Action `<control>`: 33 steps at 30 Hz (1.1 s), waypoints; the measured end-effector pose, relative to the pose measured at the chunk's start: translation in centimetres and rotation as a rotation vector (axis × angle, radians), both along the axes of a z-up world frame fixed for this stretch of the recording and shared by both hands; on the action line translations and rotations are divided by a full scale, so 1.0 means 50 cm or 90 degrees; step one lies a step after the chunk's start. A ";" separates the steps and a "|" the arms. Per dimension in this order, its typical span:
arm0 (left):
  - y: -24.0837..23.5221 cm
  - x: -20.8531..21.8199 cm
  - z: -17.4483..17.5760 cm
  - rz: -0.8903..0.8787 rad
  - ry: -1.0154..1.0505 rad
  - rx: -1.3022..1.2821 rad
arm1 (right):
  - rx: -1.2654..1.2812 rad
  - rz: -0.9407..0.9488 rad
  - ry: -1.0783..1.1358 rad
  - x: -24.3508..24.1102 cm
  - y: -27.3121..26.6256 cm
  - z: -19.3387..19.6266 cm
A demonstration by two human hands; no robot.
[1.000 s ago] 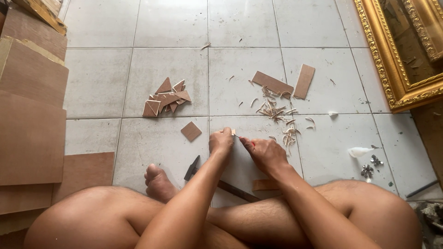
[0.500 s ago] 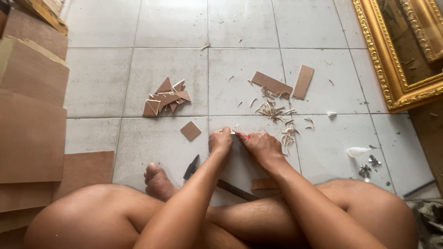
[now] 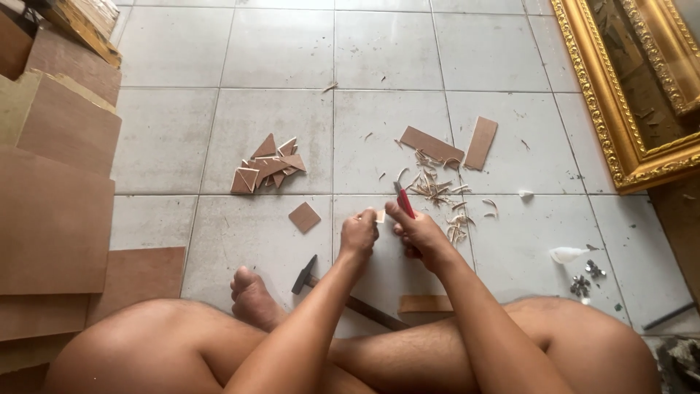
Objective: The person sits on the floor and uses a red utility knife to scrape and shape small rectangular pieces of wood. They hold the wood with one hand and carefully shave off thin layers with the knife, creating wood shavings that accumulate on the floor.
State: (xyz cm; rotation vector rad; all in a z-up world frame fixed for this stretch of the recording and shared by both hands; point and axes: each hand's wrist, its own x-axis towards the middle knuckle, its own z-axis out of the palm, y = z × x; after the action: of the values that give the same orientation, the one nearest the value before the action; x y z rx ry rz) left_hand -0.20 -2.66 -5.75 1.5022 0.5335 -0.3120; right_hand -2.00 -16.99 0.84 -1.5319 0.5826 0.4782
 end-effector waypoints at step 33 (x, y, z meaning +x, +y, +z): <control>0.198 0.009 0.076 -0.283 -0.142 0.743 | 0.133 -0.160 -0.042 -0.016 0.061 0.017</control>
State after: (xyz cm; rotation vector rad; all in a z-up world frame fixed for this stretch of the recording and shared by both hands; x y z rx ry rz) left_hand 0.25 7.23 -1.95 2.7632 0.1609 -0.1564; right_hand -2.83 -13.96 1.70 -1.2517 0.6428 0.2847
